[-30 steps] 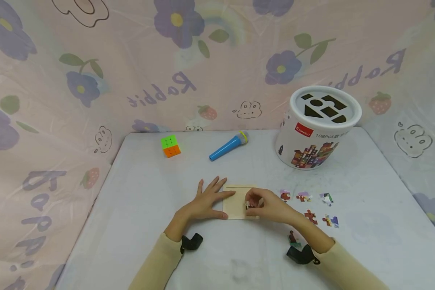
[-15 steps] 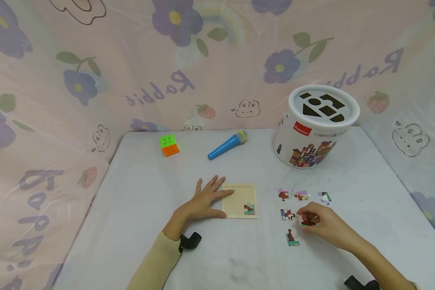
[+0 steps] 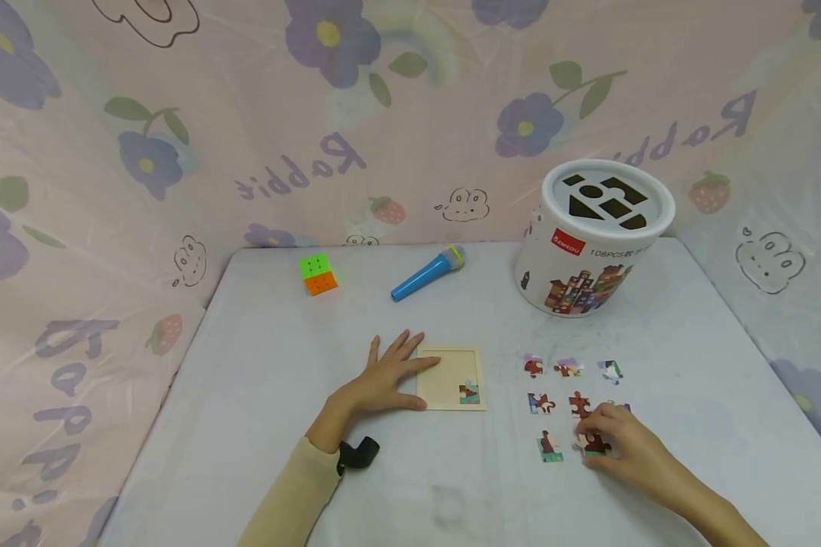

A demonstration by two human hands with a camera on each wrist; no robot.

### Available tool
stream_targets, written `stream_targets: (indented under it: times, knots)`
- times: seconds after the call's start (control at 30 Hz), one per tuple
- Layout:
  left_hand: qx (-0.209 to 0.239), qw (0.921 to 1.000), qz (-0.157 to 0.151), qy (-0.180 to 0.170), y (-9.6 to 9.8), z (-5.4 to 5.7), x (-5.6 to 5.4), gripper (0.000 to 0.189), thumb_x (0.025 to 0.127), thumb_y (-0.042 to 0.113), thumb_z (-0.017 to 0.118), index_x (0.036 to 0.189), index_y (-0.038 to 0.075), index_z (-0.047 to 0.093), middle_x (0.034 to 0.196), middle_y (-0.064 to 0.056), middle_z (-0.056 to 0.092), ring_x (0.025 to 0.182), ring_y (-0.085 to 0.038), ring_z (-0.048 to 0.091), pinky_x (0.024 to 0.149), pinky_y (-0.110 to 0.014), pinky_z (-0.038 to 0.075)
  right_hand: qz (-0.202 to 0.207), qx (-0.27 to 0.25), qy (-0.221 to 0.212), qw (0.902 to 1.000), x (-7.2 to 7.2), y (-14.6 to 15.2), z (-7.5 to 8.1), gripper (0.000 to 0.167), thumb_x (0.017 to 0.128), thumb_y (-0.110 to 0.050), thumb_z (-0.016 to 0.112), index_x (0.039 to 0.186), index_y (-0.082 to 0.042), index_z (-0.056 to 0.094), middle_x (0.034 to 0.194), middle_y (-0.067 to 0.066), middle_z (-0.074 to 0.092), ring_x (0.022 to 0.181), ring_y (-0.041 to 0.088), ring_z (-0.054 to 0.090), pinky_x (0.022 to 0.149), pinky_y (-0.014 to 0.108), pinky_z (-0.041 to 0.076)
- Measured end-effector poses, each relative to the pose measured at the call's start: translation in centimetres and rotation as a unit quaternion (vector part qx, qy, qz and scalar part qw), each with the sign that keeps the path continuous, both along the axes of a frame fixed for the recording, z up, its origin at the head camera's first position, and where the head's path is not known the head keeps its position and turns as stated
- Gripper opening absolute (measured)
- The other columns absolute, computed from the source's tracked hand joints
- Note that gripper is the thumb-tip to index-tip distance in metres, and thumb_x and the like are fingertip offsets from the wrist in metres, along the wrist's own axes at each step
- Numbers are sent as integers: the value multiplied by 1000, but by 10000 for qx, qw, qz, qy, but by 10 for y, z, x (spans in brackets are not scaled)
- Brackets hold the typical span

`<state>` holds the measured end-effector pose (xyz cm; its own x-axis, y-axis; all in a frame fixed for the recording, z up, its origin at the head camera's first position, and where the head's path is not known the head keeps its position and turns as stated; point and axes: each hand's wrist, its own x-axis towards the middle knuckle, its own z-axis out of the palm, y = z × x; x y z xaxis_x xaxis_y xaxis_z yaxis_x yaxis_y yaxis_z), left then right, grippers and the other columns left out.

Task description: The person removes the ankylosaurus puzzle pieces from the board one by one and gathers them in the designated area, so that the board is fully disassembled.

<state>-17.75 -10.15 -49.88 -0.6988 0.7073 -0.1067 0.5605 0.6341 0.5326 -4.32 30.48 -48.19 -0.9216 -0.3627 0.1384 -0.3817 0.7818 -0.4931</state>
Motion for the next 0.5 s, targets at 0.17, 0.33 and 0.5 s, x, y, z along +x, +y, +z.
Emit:
stream_targets:
  times: [0.17,0.33,0.5]
  knots:
    - [44,10000,-18,-29,0,0,0,78,85,55,72,153,29,42,167,-6,8,153,-28,-6,110,-65,-16,55,-183,-65,9998,2,4,-4,43,64,-13,92,99,-24,70,97,-18,55,89,1,46,76,17,43]
    - [14,10000,-4,-40,0,0,0,78,86,55,72,153,30,41,167,-5,7,153,-27,-7,111,-64,-17,148,-561,-254,9980,3,11,-7,42,67,-16,90,104,-22,71,101,-15,57,95,2,46,83,7,37]
    - [3,10000,-2,-13,0,1,1,78,86,54,72,153,30,42,167,-5,8,153,-27,-6,111,-65,-16,-178,-575,-547,9967,5,18,-8,41,69,-17,90,104,-23,70,110,-6,59,103,-4,47,87,2,33]
